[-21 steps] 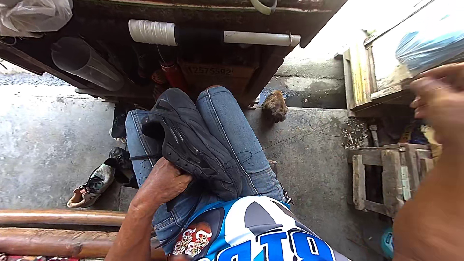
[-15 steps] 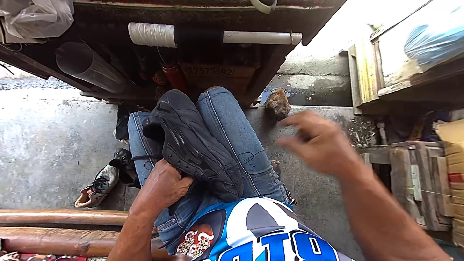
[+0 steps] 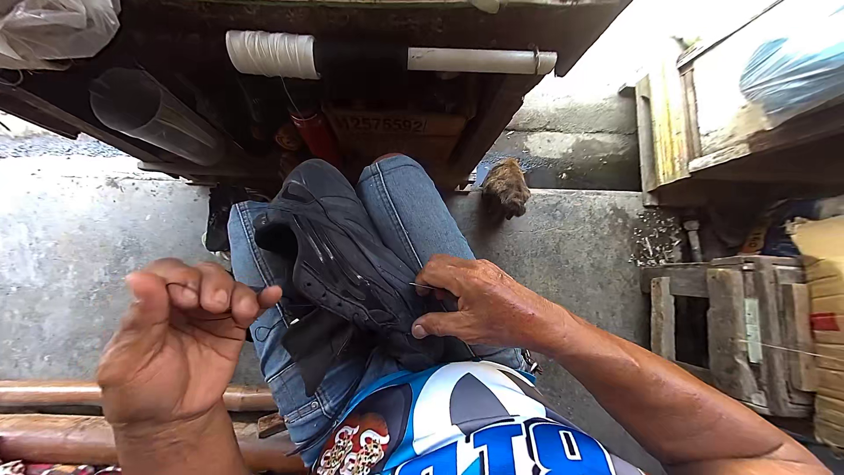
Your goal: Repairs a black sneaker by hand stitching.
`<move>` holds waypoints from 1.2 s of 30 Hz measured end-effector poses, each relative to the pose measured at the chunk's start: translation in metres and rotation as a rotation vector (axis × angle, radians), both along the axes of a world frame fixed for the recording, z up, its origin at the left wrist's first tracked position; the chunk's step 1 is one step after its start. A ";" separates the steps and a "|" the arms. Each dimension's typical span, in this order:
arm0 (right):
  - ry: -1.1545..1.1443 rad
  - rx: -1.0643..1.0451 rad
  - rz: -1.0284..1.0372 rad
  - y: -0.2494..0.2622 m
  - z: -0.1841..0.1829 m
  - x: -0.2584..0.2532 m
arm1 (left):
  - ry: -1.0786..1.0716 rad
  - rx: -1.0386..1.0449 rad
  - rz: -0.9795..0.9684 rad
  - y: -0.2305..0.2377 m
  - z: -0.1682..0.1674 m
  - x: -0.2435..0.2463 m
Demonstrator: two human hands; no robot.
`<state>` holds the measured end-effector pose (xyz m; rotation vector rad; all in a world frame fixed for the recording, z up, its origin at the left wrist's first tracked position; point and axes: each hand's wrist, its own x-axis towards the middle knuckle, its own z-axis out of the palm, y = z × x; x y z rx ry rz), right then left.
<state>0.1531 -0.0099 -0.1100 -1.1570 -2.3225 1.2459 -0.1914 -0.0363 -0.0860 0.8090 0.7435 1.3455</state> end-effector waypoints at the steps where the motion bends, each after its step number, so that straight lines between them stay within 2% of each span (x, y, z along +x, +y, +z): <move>1: 0.004 -0.006 -0.006 0.001 -0.001 0.000 | -0.001 -0.027 -0.005 0.003 -0.003 -0.002; 6: -0.087 -0.120 0.010 0.007 0.001 -0.005 | 0.217 -0.161 0.185 0.016 -0.031 -0.036; 11: -0.202 -0.156 0.047 0.012 0.008 -0.014 | 0.257 -0.180 0.277 0.019 -0.038 -0.059; 14: -0.142 -0.139 0.026 0.009 0.006 -0.007 | 0.204 -0.137 0.234 0.010 -0.022 -0.041; 17: 0.006 -0.155 -0.037 0.004 0.001 0.005 | 0.191 -0.120 0.112 -0.006 -0.016 0.011; 20: 0.155 -0.126 -0.109 -0.005 -0.007 0.015 | 0.275 -0.278 0.070 -0.020 -0.023 0.079; 22: 0.217 -0.074 -0.140 -0.014 -0.012 0.021 | 0.360 -0.338 0.047 -0.019 -0.025 0.107; 26: 0.284 -0.007 -0.117 -0.023 -0.010 0.028 | 0.451 -0.290 0.046 -0.014 -0.026 0.112; 29: 0.259 -0.001 -0.067 -0.026 -0.006 0.028 | 0.389 -0.199 0.018 -0.016 -0.033 0.102; 32: 0.231 0.038 -0.048 -0.028 -0.007 0.025 | 0.343 -0.265 -0.013 -0.016 -0.040 0.097; 36: 0.180 0.053 -0.022 -0.024 -0.008 0.022 | 0.402 -0.373 -0.024 -0.012 -0.035 0.100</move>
